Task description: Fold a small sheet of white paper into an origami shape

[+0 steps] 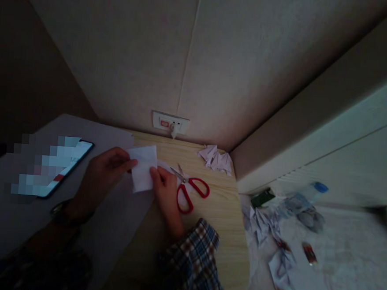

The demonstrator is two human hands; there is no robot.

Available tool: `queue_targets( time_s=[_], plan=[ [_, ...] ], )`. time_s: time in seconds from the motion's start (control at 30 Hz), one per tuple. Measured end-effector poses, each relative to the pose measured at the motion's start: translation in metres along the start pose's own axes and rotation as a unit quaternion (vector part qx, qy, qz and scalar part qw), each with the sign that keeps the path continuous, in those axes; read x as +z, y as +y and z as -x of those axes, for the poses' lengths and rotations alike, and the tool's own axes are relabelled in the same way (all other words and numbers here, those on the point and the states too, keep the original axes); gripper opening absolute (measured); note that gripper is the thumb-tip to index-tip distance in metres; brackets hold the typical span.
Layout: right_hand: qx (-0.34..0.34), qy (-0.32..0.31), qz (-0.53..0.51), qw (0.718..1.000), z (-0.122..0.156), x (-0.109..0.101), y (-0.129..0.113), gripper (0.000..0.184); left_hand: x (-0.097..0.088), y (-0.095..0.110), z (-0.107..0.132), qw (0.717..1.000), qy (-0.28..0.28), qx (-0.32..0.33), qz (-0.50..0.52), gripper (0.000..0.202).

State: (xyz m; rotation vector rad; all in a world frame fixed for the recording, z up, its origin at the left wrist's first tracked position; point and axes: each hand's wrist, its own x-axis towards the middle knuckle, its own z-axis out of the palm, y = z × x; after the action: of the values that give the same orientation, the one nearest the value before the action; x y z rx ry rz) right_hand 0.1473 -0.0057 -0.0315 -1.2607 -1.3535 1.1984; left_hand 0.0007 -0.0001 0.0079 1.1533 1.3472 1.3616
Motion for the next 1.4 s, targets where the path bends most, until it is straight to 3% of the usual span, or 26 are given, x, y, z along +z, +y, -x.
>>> queue_targets(
  time_s=[0.47,0.7,0.87,1.03,1.27,1.4],
  plan=[
    [-0.025,-0.027,-0.011,0.999,-0.002,0.001,0.000,0.035,0.000,0.001,-0.002,0.999,0.044,-0.016,0.001,0.021],
    [-0.044,-0.005,0.033,0.998,-0.001,-0.002,-0.001,0.031,0.001,-0.003,-0.001,0.999,-0.014,-0.038,0.026,0.016],
    [-0.032,-0.027,0.020,0.999,0.001,0.000,-0.002,0.033,0.000,-0.002,0.000,0.999,0.002,-0.037,0.032,0.020],
    [-0.052,-0.044,0.083,0.994,0.005,0.001,-0.008,0.039,-0.004,-0.004,-0.003,0.999,0.002,-0.031,0.023,0.024],
    [-0.071,-0.013,0.125,0.989,0.005,0.002,-0.008,0.036,-0.005,-0.007,-0.005,0.999,-0.041,-0.033,-0.004,0.019],
    [-0.101,0.026,0.189,0.976,0.004,0.002,-0.001,0.035,-0.002,-0.015,-0.007,0.999,-0.023,-0.044,-0.008,0.021]
  ],
)
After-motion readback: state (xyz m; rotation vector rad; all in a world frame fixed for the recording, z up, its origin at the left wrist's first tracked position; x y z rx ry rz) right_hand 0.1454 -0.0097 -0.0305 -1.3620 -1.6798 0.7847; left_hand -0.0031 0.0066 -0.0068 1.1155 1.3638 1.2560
